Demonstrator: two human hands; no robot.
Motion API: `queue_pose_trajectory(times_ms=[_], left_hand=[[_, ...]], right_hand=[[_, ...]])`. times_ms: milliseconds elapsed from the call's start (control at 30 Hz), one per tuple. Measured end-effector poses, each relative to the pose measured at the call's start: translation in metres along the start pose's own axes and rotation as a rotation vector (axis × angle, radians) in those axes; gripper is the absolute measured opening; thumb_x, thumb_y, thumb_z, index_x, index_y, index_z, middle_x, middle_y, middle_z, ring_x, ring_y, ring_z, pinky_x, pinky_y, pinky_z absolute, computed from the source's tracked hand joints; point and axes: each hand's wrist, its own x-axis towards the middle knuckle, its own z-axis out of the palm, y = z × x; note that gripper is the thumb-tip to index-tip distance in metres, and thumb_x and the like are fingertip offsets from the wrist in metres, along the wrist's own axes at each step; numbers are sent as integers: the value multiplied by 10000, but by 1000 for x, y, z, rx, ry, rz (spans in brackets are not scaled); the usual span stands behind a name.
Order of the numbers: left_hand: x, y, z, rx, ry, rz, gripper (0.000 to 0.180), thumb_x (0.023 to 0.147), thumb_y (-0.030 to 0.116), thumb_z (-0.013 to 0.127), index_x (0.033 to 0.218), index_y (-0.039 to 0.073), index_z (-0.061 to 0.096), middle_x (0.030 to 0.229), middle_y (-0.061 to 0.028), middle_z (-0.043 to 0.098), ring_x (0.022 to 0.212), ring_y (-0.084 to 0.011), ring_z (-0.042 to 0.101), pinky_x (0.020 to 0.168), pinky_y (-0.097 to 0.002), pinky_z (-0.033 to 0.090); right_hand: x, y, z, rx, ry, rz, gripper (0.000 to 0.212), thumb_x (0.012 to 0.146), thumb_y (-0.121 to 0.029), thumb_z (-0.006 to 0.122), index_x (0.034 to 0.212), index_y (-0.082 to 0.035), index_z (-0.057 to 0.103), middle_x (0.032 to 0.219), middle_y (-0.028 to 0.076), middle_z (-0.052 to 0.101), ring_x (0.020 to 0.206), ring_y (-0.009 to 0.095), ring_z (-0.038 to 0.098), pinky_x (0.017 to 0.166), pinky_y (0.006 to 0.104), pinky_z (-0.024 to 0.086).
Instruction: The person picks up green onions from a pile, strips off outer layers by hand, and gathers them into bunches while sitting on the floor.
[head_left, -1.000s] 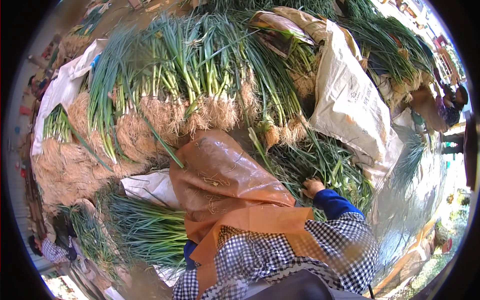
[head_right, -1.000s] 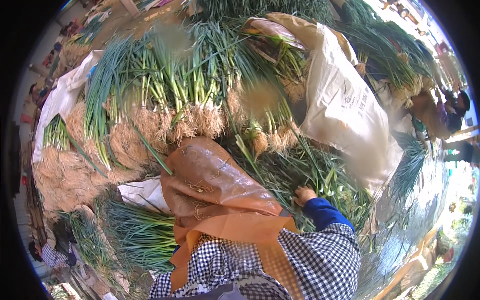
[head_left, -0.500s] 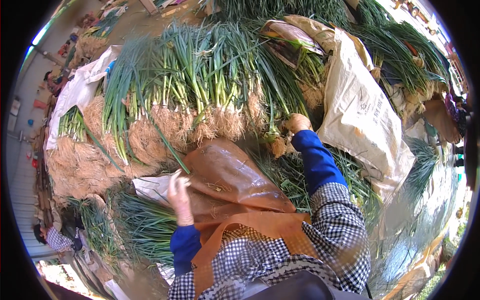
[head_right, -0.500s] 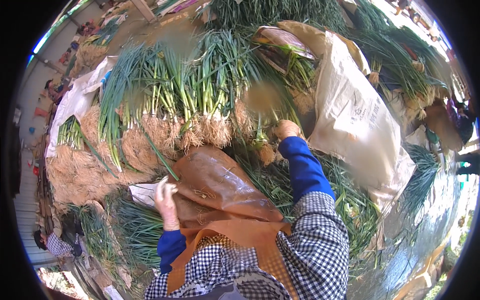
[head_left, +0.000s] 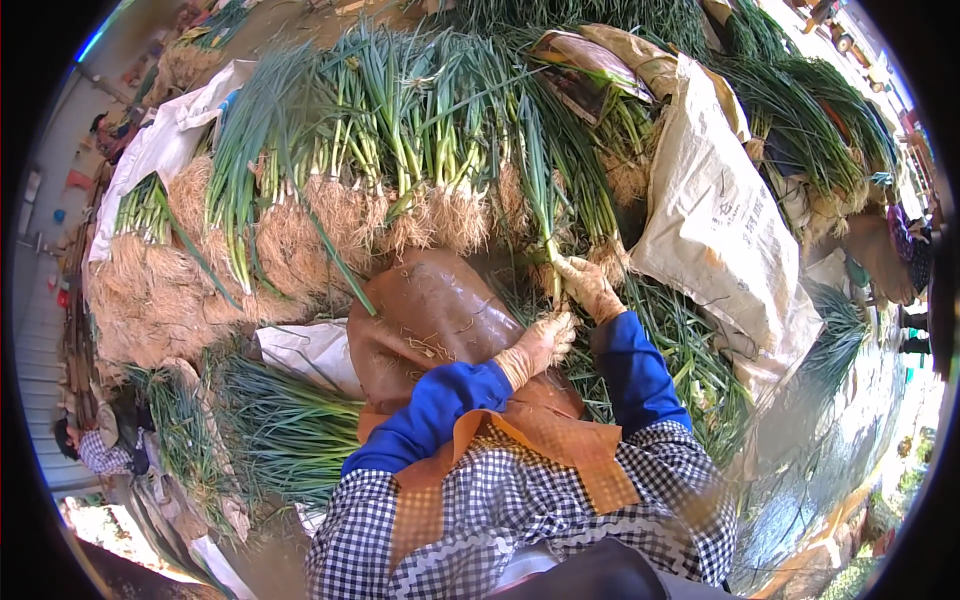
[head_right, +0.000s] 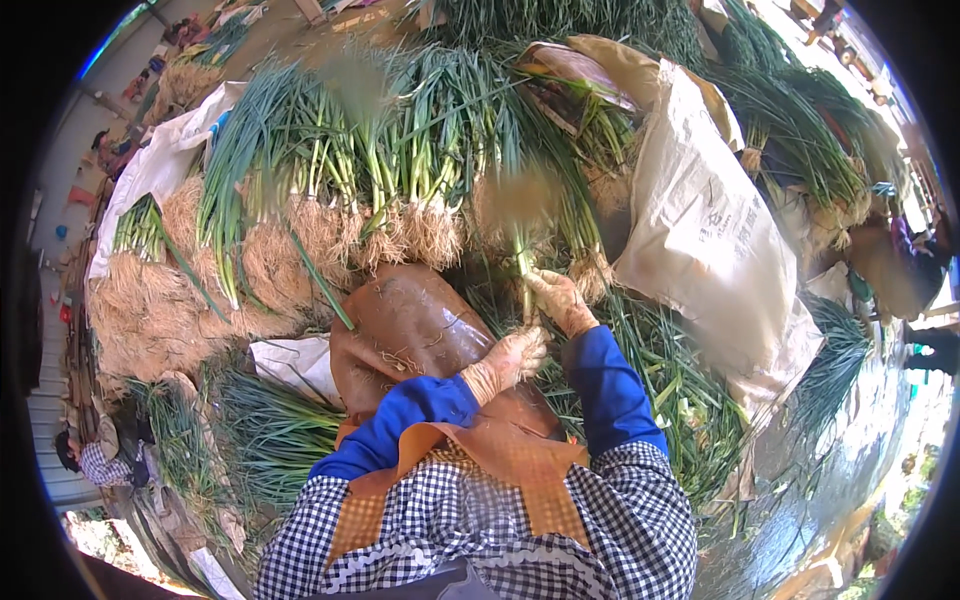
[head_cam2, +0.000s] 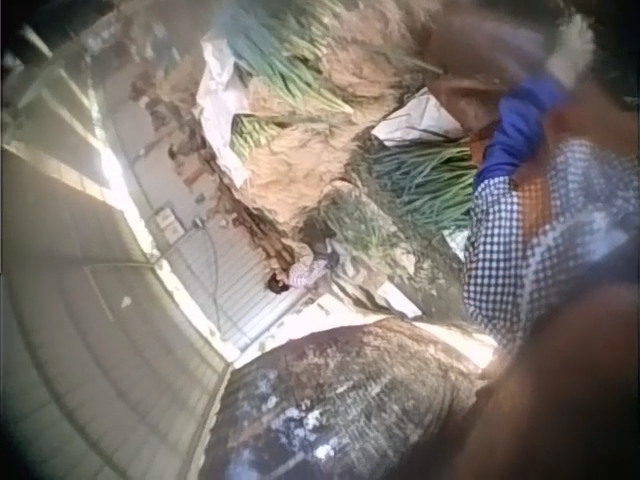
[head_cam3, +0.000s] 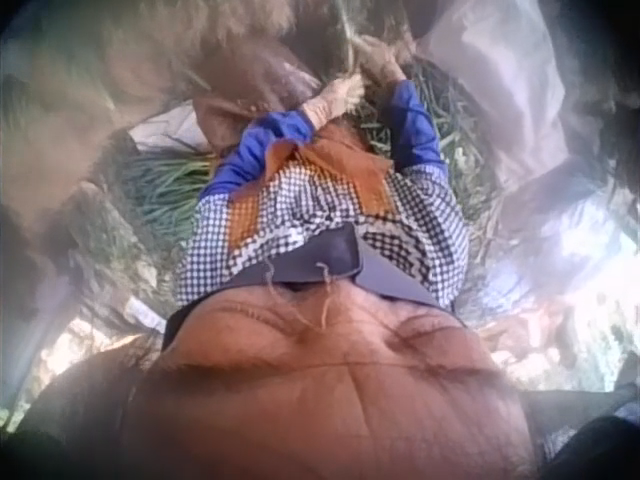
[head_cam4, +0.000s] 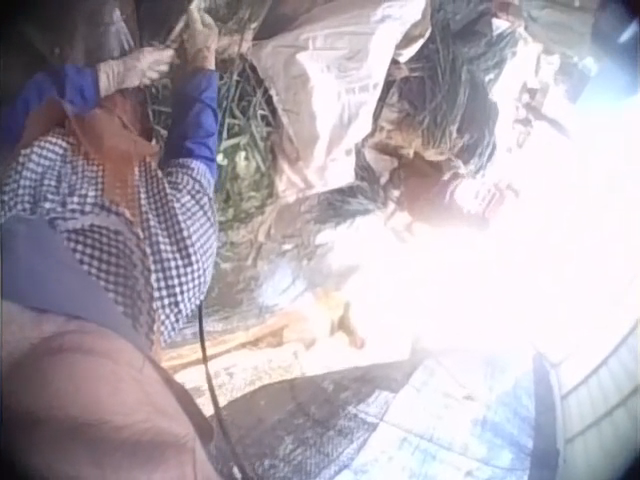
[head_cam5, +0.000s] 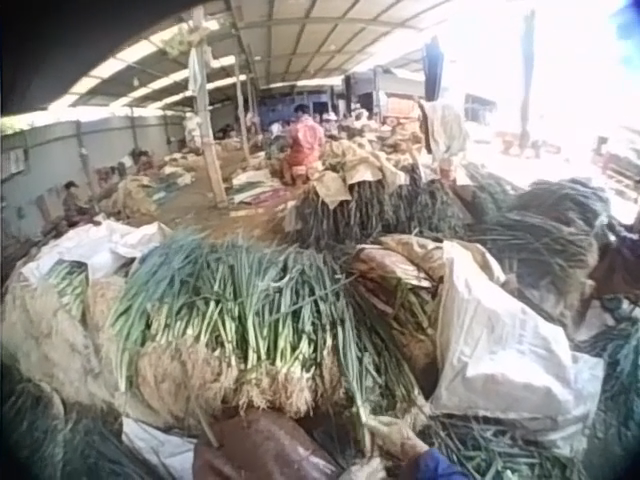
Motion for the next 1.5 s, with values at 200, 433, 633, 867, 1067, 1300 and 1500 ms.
queue_pose_trajectory(times_ms=[200,433,633,867,1067,1300,1500], left_hand=[[5,8,-21,-258,-137,18,364,870,504,447,791,155,516,525,58,339,410,-57,308,360,-200,237],[-4,6,-26,-220,-125,62,429,847,557,436,832,143,550,552,29,429,381,-74,340,341,-211,269],[-4,12,-19,-203,-55,55,401,855,554,430,727,180,496,526,42,398,346,-81,308,324,-209,252],[6,8,-23,-324,145,108,393,864,552,413,637,231,413,483,59,324,354,-85,280,318,-219,193],[3,13,-40,-453,-54,166,404,872,537,407,639,209,443,456,46,328,330,-104,306,303,-235,210],[-4,14,-9,-261,166,131,415,855,563,425,660,198,454,455,49,324,330,-93,306,304,-227,218],[11,9,-14,-563,308,287,258,917,380,444,939,169,591,710,54,511,668,-83,510,553,-196,436]], right_hand=[[-75,-4,7,-105,-79,-113,238,869,-283,530,791,-59,551,624,-8,529,458,70,436,420,193,323],[-121,2,-85,-1318,-56,477,370,834,-398,517,861,-45,626,803,104,640,669,222,601,569,311,463],[14,-2,-1,-217,43,-123,342,909,-370,455,978,-60,581,705,11,569,552,82,483,500,213,388],[4,55,22,-116,279,-303,242,891,-260,506,891,-35,596,667,-6,538,603,108,491,504,237,397],[-142,32,-66,-1191,-271,-145,256,887,-294,493,971,-77,599,778,8,594,648,132,537,553,231,418],[-78,0,-28,-1105,169,-536,331,878,-278,504,1096,-33,548,1046,179,589,988,297,564,829,358,448],[-46,-4,35,-1668,33,-976,97,795,-195,528,726,-136,561,581,30,507,532,176,565,479,317,446]])
